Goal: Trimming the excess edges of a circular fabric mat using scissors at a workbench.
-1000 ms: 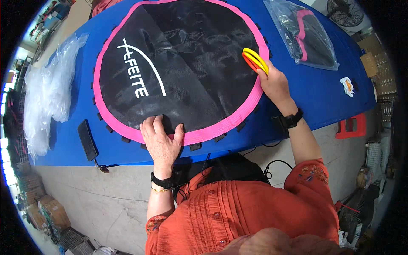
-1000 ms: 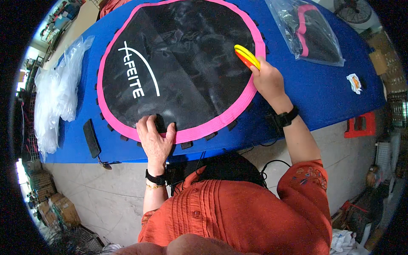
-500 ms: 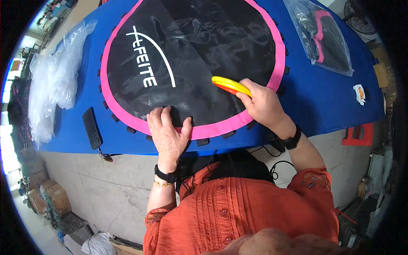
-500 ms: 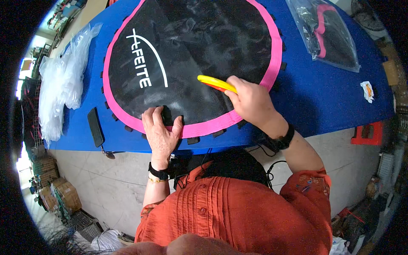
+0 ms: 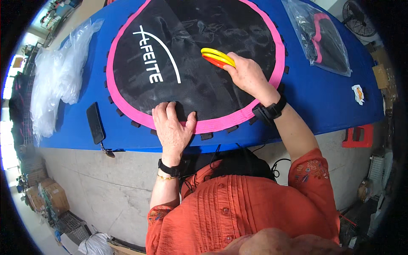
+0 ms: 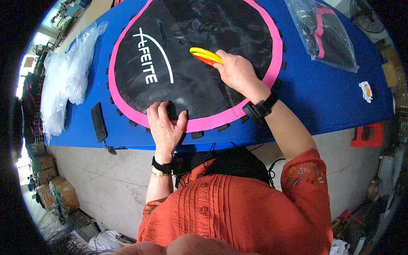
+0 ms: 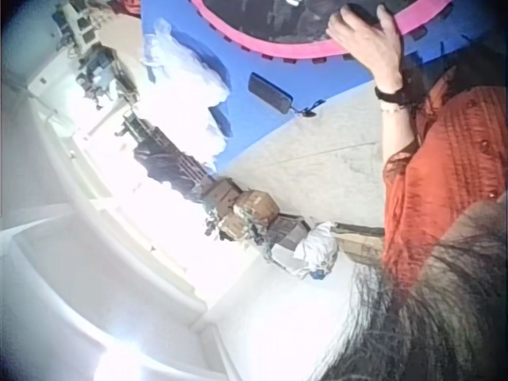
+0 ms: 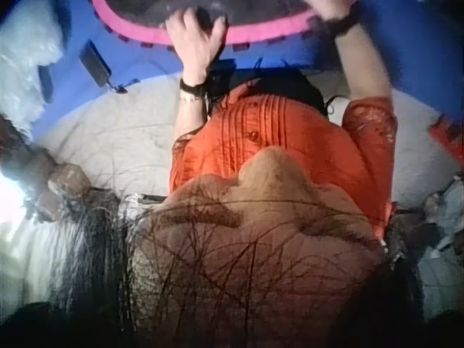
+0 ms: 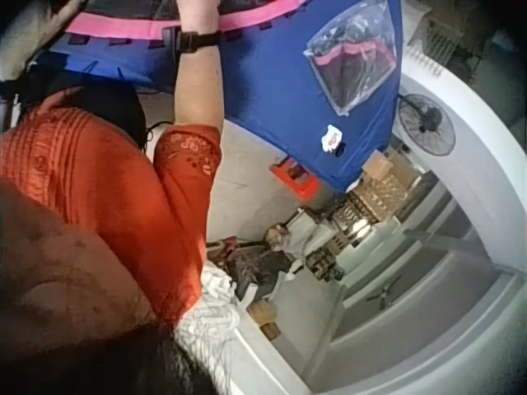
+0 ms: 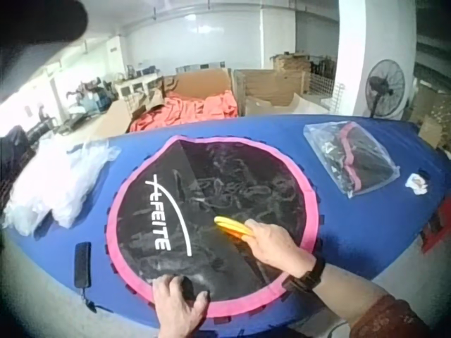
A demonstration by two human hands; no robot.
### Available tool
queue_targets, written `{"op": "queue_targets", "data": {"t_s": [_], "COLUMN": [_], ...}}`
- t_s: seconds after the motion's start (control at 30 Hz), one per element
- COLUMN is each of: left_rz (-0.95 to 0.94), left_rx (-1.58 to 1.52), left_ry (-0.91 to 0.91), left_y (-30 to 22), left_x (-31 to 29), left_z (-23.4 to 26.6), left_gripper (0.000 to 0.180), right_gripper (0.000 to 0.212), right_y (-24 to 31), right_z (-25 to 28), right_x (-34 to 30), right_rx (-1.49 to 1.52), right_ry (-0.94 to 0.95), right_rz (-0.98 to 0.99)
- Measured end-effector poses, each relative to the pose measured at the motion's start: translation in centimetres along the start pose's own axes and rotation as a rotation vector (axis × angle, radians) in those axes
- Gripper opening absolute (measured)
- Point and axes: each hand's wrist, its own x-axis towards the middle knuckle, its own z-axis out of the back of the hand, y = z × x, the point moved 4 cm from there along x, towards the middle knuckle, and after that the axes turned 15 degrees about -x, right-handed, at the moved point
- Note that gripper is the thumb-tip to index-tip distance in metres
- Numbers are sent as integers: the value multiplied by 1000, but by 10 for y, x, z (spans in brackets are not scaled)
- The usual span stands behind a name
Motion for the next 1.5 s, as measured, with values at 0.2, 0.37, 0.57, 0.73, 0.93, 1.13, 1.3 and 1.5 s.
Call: {"op": "queue_targets", "data": {"t_s": [0.2, 0.37, 0.57, 0.73, 0.93, 1.13, 1.3, 1.5], "left_rz": [-35, -11, -17, -37, -25, 19, 2, 23], "left_rx": [37, 18, 20, 24, 21, 7, 18, 8], "left_ry": [-28, -6, -4, -1, -14, 5, -19, 8], "left_y": [0, 1, 0, 2, 2, 4, 6, 4], "left_x": [-1, -1, 0, 0, -1, -1, -3, -1], "left_z": [1, 2, 1, 1, 0, -2, -3, -1], "left_gripper": [61, 61, 61, 60, 59, 64, 64, 66], "right_gripper": [17, 14, 11, 12, 14, 17, 17, 15], "right_y": [5, 14, 18, 16, 13, 10, 3, -3], "right_z": [14, 43, 50, 35, 16, 4, 6, 44], "right_x": [-48, -98, -119, -95, -47, -13, -35, -100], "right_rx": [95, 130, 27, 8, 36, -35, 70, 94], "right_ry": [22, 151, 159, 68, -4, 42, -6, 150], "right_rz": [100, 120, 121, 149, 164, 94, 205, 195]}}
